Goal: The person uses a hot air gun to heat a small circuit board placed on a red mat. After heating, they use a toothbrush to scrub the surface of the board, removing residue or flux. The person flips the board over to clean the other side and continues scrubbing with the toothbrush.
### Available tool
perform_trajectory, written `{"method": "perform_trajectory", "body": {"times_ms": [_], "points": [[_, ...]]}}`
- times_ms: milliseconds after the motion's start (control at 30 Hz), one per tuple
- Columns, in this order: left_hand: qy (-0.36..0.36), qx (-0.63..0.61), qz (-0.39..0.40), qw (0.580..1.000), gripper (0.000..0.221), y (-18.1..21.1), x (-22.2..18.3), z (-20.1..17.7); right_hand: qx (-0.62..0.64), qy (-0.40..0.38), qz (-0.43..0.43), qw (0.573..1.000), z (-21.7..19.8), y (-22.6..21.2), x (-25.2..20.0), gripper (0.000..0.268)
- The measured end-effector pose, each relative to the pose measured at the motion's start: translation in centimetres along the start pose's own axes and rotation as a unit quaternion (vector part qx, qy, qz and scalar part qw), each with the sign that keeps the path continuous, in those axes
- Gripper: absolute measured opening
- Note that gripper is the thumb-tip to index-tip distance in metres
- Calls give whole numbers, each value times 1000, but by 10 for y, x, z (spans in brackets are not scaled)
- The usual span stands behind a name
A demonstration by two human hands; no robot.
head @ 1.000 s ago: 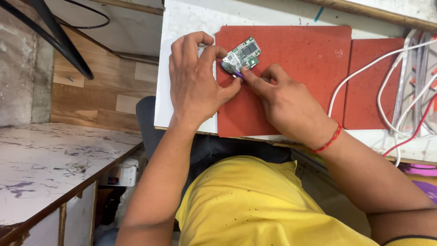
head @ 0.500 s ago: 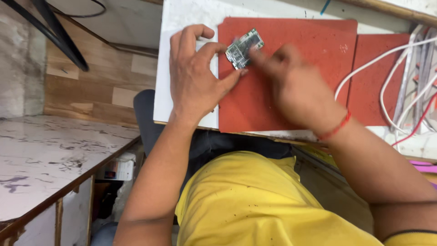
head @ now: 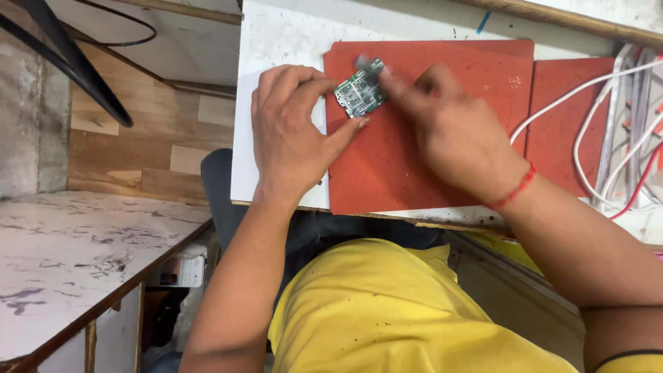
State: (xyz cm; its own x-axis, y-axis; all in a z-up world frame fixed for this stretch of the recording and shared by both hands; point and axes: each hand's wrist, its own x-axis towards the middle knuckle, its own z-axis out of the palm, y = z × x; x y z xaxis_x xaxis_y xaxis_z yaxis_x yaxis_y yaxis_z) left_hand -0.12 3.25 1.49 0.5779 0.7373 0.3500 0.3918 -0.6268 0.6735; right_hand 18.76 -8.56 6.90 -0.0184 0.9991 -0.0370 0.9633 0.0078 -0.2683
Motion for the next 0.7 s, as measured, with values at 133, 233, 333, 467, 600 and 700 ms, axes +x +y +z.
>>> {"method": "perform_trajectory", "body": {"times_ms": [133, 233, 333, 467, 600, 700], "points": [[1, 1, 5, 1000, 46, -3, -6, 2, 14, 52, 14, 998, 5, 7, 4, 59], [16, -3, 21, 1000, 47, -4, 3, 1, 13, 7, -27, 1000, 6, 2, 3, 64], [6, -9, 14, 1000, 45, -2, -5, 1, 33, 62, 31, 997, 4, 8, 4, 58], [6, -9, 21, 1000, 43, -4, 0, 1, 32, 18, 11, 999, 8, 1, 0, 61], [5, -13, 25, 1000, 45, -1, -2, -1, 48, 38, -2, 998, 3, 6, 2, 59], [6, -4, 23, 1000, 41, -4, -6, 0, 66, 33, -3, 997, 8, -1, -9, 60]]}}
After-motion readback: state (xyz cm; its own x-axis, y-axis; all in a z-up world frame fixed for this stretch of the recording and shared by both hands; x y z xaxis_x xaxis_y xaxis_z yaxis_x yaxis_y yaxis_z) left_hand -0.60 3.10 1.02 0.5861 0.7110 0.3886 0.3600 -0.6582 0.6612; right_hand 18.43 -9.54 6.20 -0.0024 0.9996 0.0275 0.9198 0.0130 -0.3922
